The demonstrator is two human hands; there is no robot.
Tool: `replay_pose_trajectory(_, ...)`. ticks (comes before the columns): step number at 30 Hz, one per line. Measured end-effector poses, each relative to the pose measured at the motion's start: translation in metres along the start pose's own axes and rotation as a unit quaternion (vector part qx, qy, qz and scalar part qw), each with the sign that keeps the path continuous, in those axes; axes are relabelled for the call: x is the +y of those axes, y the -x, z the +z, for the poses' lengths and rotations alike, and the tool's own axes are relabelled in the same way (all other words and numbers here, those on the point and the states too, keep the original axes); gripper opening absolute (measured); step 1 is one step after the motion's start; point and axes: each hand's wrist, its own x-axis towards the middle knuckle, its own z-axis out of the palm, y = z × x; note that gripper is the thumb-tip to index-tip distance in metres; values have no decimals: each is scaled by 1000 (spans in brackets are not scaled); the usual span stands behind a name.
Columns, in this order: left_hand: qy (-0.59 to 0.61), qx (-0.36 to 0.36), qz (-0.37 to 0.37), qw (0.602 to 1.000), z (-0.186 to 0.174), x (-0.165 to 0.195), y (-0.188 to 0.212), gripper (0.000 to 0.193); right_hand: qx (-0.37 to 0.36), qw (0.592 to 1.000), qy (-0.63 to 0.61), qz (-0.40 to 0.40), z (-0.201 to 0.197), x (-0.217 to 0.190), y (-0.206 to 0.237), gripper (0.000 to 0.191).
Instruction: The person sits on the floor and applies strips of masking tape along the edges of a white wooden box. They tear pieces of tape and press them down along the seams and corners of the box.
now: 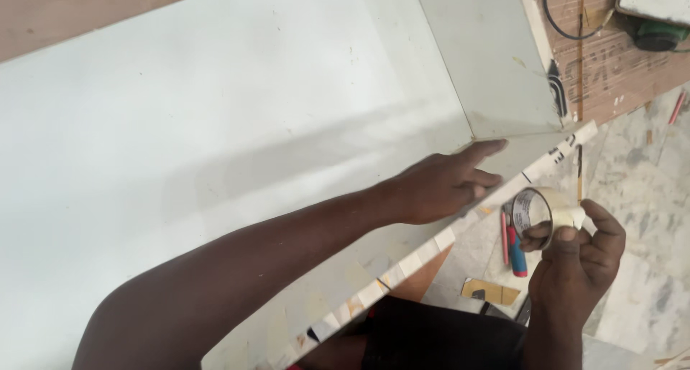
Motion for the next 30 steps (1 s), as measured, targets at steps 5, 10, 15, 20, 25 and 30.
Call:
replay_pose_trajectory(5,-22,-6,68,997,-2,-14,-4,62,-8,1000,-17,0,6,3,-2,38)
replay_pose_trajectory(10,-19,-9,67,998,-11,1,33,56,-12,999,-49,9,10,1,2,39)
replay_pose_trajectory(15,-135,-81,-75,985,-31,27,78,46,-15,999,-30,13,18,-4,5,39)
replay_pose_trajectory(20,-150,-15,-6,988,-17,38,86,49,5,1000,-1,25,21,-11,8,38)
replay_pose_trajectory(25,-150,34,37,987,6,36,62,59,6,1000,4,22,17,-15,7,43)
replay_pose_trajectory(30,-241,30,4,970,19,42,44,60,19,999,3,36,15,-17,8,43)
